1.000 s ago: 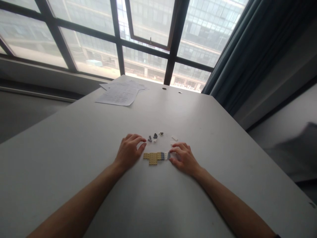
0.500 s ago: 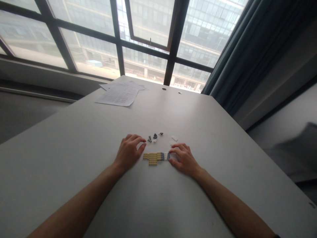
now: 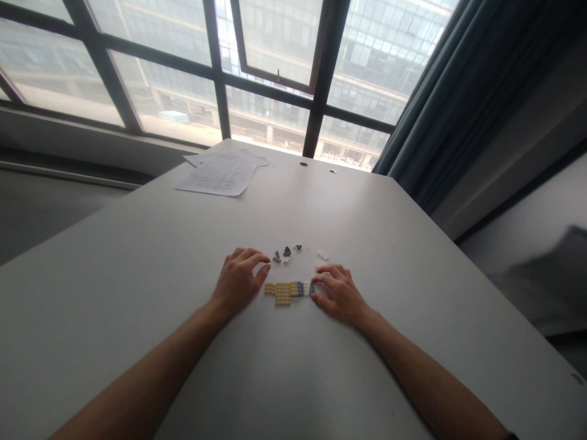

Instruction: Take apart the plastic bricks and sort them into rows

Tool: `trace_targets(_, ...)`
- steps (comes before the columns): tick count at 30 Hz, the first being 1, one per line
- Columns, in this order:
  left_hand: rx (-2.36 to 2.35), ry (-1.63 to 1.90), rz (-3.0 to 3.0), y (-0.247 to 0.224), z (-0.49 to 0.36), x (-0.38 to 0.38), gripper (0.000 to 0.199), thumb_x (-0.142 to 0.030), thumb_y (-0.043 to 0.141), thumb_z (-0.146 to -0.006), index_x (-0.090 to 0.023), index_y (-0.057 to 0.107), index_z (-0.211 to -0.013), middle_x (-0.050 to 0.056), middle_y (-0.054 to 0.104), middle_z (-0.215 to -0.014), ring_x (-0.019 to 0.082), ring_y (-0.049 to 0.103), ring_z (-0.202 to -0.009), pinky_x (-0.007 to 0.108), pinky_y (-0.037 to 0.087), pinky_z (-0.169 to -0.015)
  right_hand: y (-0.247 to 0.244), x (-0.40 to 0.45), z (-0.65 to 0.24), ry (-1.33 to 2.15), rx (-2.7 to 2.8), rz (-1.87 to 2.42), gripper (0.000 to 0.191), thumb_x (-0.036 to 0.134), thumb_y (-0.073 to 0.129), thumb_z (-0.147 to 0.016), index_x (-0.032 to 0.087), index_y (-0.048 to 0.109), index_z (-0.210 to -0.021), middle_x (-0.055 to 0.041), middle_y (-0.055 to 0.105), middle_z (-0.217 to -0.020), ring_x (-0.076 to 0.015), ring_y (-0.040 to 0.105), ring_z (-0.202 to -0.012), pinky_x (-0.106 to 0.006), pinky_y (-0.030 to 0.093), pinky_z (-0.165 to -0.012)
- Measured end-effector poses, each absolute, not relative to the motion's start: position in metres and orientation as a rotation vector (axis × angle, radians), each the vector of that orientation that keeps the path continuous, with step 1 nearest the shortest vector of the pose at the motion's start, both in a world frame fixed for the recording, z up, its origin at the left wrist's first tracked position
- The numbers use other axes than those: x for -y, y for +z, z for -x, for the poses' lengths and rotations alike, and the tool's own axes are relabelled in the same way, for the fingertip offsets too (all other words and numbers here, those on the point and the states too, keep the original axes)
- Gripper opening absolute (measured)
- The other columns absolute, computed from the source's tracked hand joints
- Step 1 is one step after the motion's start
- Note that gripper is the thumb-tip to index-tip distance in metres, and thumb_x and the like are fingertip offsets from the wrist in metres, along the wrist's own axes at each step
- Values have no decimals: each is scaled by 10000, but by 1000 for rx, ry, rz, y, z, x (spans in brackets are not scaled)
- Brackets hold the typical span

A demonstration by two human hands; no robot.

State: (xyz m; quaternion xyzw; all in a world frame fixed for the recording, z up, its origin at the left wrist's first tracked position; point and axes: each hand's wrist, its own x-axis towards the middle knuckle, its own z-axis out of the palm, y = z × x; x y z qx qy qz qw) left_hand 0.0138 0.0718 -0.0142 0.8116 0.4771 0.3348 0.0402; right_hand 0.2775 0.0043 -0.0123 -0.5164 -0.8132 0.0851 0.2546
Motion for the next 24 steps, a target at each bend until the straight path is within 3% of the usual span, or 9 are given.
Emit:
trace_targets(4, -1465, 1017, -2488, -13, -14, -71, 192, -311, 514, -858, -209, 677, -866, 51, 681, -960, 223, 551, -949, 388, 410, -886, -10, -5, -277, 225, 2218, 1372, 349, 298, 669, -773, 224, 623, -1111, -85, 588, -1203, -244, 468, -1173, -421, 331, -1004)
trace_targets(11, -1465, 1016, -2488, -12, -14, -71, 191, -308, 517, -853, -212, 682, -864, 53, 683, -965, 230, 551, -950, 390, 410, -874, -12, -9, -277, 202, 2401, 1137, 339, 103, 501, -831, 265, 632, -1097, -17, 661, -1163, -186, 505, -1176, -385, 335, -1008)
trace_targets(24, -1468, 1007, -2512, -13, -14, -70, 178, -310, 521, -859, -218, 674, -864, 46, 682, -961, 229, 551, -956, 381, 401, -872, -5, -5, -283, -1, 2385, 1343, 67, 184, 580, -840, 207, 642, -854, -51, 670, -920, -208, 536, -956, -366, 372, -882)
